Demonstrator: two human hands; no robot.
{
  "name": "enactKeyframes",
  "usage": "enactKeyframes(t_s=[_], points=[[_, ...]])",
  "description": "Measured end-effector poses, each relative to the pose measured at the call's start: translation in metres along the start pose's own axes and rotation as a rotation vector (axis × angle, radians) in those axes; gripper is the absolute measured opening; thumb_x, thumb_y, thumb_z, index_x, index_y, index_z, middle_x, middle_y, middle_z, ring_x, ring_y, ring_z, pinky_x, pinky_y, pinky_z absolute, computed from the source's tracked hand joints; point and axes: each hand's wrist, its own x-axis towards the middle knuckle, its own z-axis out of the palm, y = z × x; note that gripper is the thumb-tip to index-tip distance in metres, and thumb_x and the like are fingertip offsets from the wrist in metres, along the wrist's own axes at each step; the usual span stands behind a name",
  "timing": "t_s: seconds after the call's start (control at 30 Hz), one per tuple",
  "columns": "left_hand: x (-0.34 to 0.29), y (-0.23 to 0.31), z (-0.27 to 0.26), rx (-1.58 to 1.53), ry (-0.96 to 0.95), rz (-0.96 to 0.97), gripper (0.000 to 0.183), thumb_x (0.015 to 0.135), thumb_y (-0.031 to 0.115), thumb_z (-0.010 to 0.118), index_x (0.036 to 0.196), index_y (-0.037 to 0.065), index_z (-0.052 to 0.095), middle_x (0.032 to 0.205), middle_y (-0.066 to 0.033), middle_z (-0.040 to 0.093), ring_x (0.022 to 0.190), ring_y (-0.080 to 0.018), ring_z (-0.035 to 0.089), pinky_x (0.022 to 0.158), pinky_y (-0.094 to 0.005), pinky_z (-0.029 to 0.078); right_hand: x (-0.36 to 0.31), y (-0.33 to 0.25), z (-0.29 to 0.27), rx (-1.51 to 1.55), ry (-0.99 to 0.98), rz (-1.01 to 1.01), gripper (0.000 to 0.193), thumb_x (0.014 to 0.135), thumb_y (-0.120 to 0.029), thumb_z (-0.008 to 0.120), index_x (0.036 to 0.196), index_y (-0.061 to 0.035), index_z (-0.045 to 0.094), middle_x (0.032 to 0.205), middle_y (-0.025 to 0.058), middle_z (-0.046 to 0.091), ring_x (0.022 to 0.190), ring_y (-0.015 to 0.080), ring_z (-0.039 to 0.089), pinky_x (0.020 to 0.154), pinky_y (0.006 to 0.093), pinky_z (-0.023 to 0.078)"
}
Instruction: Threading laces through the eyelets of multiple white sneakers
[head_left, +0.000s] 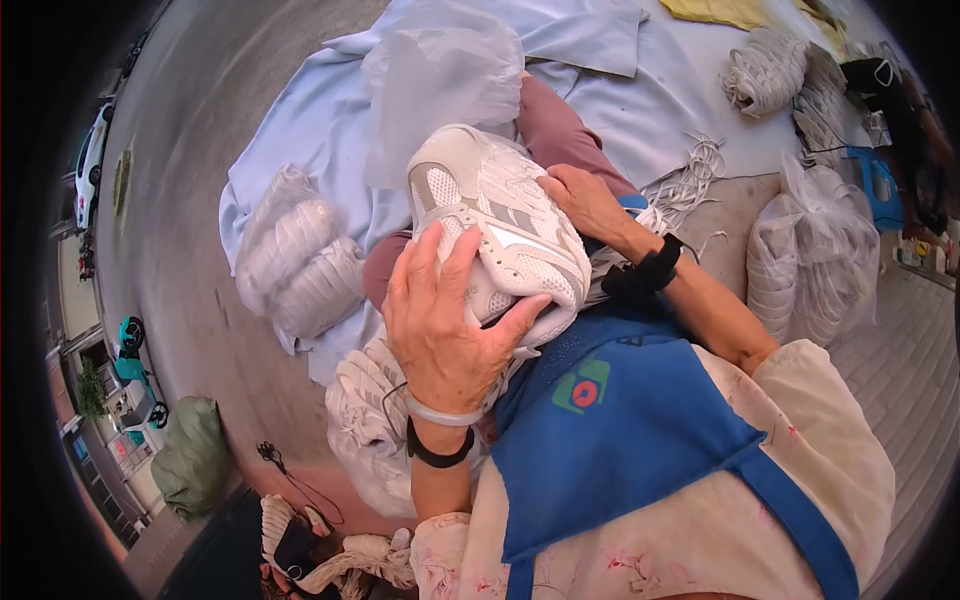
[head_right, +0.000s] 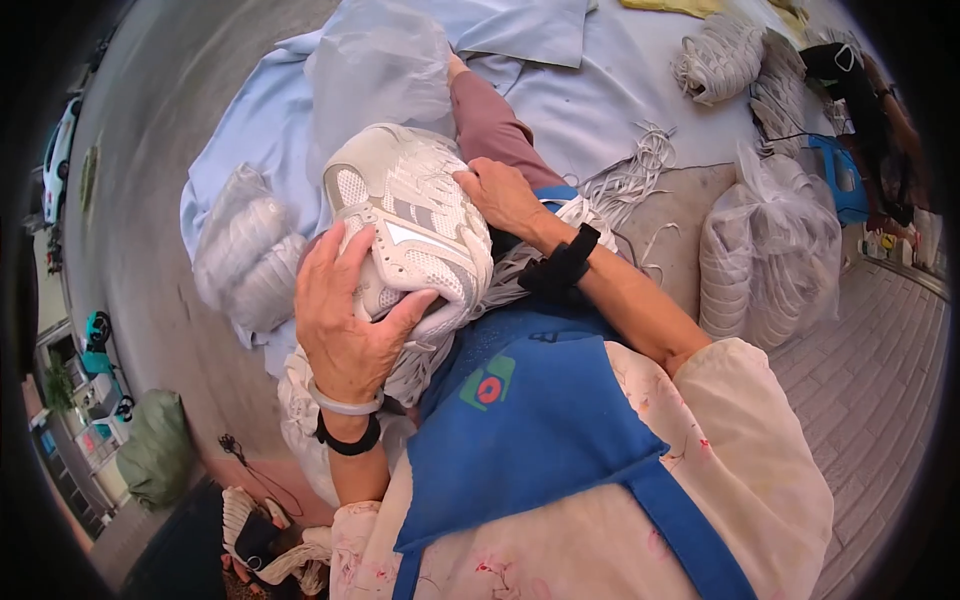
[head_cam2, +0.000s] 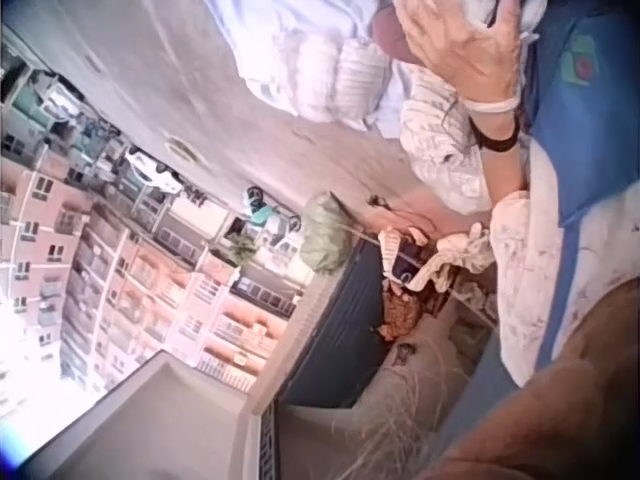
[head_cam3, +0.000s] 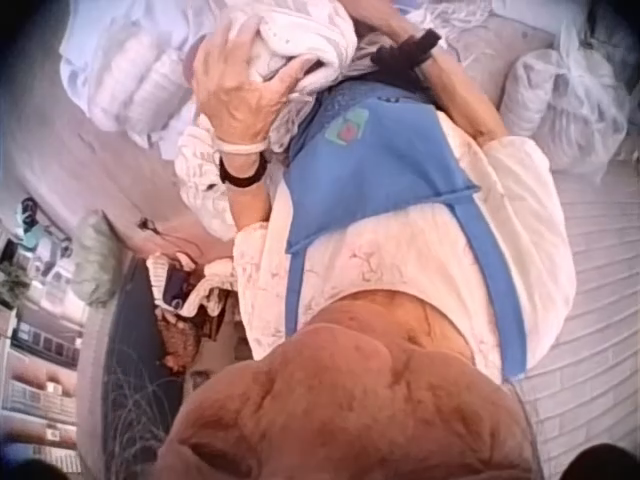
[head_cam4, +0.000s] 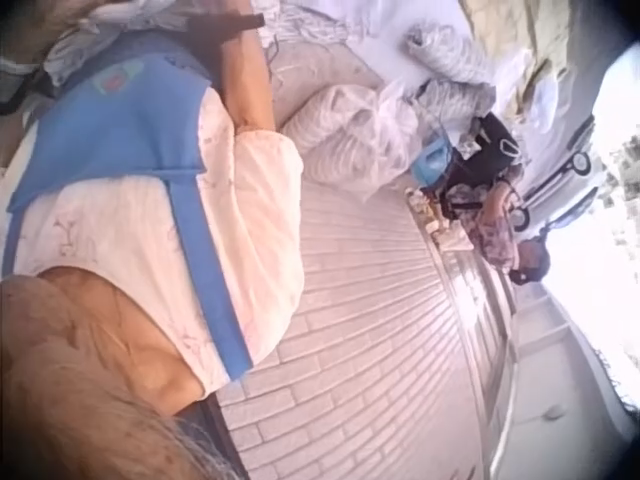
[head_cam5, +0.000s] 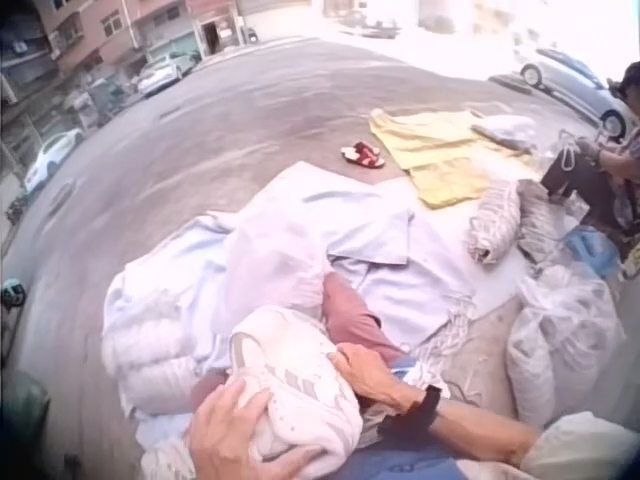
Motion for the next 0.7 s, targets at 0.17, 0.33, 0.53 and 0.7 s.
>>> enactKeyframes(t_s=[0.17,0.33,0.53,0.7], points=[[0.022,0.004,0.01,0.116,0.058,0.019,0.066,0.062,0.05,0.08,0.113,0.011,0.064,0.121,-0.0153,0.059,0.112,-0.0336,0.054,0.095,-0.0442,0.04,0.018,0.014,-0.008,-0.467,-0.019,-0.546,0.019,0.086,-0.017,0.051,0.084,0.0012,0.055,0.081,0.0201,0.058,0.076,0.0383,0.062,0.063,0.0456,0.05],[0.027,-0.006,0.021,0.048,0.131,0.032,0.065,0.059,0.055,0.079,0.105,0.011,0.066,0.116,-0.0131,0.061,0.106,-0.0316,0.056,0.088,-0.0423,0.043,0.014,-0.02,-0.037,-0.522,-0.038,-0.406,0.02,0.087,-0.018,0.048,0.083,-0.0001,0.056,0.085,0.0192,0.06,0.081,0.0354,0.061,0.069,0.0443,0.049],[0.033,0.004,0.038,-0.138,0.315,-0.067,0.068,0.06,0.051,0.077,0.104,0.001,0.062,0.108,-0.011,0.061,0.109,-0.0293,0.051,0.088,-0.0458,0.036,-0.046,-0.131,-0.087,0.202,-0.353,-0.391,0.063,0.09,-0.046,0.056,0.138,-0.0069,0.045,0.131,0.0117,0.054,0.124,0.0242,0.049,0.099,0.0376,0.039],[0.026,-0.016,0.053,-0.287,0.484,0.023,0.062,0.061,0.023,0.07,0.114,-0.001,0.05,0.119,-0.0166,0.052,0.118,-0.0319,0.043,0.097,-0.043,0.03,-0.068,-0.139,-0.034,-0.159,-0.127,-0.497,0.059,0.093,-0.042,0.054,0.136,-0.0036,0.045,0.139,0.0163,0.044,0.129,0.0286,0.043,0.104,0.0349,0.034]])
